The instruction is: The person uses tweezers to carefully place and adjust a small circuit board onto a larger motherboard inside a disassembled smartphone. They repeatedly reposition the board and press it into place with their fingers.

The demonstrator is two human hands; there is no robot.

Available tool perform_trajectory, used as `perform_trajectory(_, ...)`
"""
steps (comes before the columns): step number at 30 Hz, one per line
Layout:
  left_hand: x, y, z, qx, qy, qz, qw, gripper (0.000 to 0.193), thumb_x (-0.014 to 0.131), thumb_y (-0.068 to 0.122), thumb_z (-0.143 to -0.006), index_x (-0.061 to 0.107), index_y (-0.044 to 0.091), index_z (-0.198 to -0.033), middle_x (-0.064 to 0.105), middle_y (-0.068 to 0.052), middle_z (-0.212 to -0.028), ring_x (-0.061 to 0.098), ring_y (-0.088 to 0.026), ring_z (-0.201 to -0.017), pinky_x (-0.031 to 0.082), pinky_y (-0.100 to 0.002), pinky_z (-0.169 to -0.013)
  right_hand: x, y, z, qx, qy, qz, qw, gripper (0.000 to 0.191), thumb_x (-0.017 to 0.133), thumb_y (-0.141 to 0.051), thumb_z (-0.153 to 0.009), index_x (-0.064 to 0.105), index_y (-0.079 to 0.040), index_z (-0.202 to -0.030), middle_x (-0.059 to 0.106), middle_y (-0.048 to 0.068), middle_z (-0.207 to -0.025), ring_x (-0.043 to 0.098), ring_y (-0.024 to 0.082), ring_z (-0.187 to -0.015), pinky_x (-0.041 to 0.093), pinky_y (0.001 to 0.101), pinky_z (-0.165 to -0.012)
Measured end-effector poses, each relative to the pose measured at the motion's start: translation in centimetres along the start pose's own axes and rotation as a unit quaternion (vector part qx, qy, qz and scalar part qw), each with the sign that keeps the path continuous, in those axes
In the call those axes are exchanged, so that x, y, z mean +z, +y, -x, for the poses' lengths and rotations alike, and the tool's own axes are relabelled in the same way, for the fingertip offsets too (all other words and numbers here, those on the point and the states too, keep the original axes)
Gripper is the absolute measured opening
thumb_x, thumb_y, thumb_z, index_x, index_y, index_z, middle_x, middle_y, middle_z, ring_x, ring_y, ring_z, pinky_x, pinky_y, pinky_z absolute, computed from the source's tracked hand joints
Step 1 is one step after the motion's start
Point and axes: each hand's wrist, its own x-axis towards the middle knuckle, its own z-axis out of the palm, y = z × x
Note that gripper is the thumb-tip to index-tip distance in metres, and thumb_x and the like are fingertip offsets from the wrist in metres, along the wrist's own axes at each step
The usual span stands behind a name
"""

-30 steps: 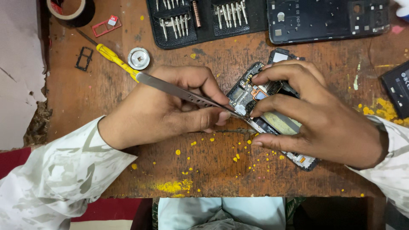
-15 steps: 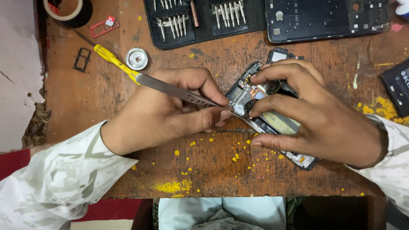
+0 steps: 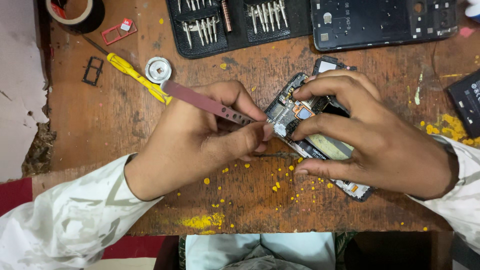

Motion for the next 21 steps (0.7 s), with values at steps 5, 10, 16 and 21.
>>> perform_trajectory(5,0.13,0.00,-0.19,-0.025,0.021,-0.008,0.999,0.016,0.073,0.010,-0.095,0.065,-0.002,-0.103,0.076,-0.008,-0.089,0.074,-0.010,-0.078,0.064,-0.025,-0.067,0.05,0.16,0.05,0.001,-0.003,0.007,1.000,0.048,0.086,-0.043,-0.070,0.071,-0.014,-0.105,0.052,0.013,-0.137,0.048,0.036,-0.133,0.041,0.0527,-0.111)
perform_trajectory(10,-0.42,0.00,-0.22,0.027,-0.007,-0.027,0.999,0.018,0.072,0.009,-0.096,0.062,-0.002,-0.106,0.076,-0.007,-0.093,0.074,-0.009,-0.081,0.064,-0.024,-0.070,0.02,0.28,0.16,0.001,-0.008,0.020,1.000,0.048,0.088,-0.042,-0.069,0.071,-0.014,-0.104,0.052,0.012,-0.136,0.049,0.035,-0.133,0.041,0.0533,-0.111)
perform_trajectory(16,-0.43,-0.14,-0.18,0.012,0.001,-0.034,0.999,0.017,0.073,0.008,-0.095,0.063,-0.002,-0.104,0.076,-0.007,-0.090,0.073,-0.009,-0.079,0.062,-0.024,-0.069,0.15,0.42,0.19,-0.001,-0.006,0.010,1.000,0.048,0.088,-0.043,-0.068,0.071,-0.015,-0.104,0.051,0.013,-0.137,0.048,0.036,-0.133,0.042,0.0524,-0.110)
perform_trajectory(21,-0.53,-0.05,-0.25,0.030,-0.011,-0.039,0.999,0.016,0.072,0.008,-0.096,0.063,-0.002,-0.104,0.075,-0.006,-0.094,0.073,-0.009,-0.081,0.063,-0.024,-0.071,0.16,0.47,0.16,-0.002,-0.005,0.012,1.000,0.048,0.088,-0.043,-0.068,0.070,-0.014,-0.103,0.051,0.013,-0.137,0.048,0.036,-0.133,0.041,0.0533,-0.111)
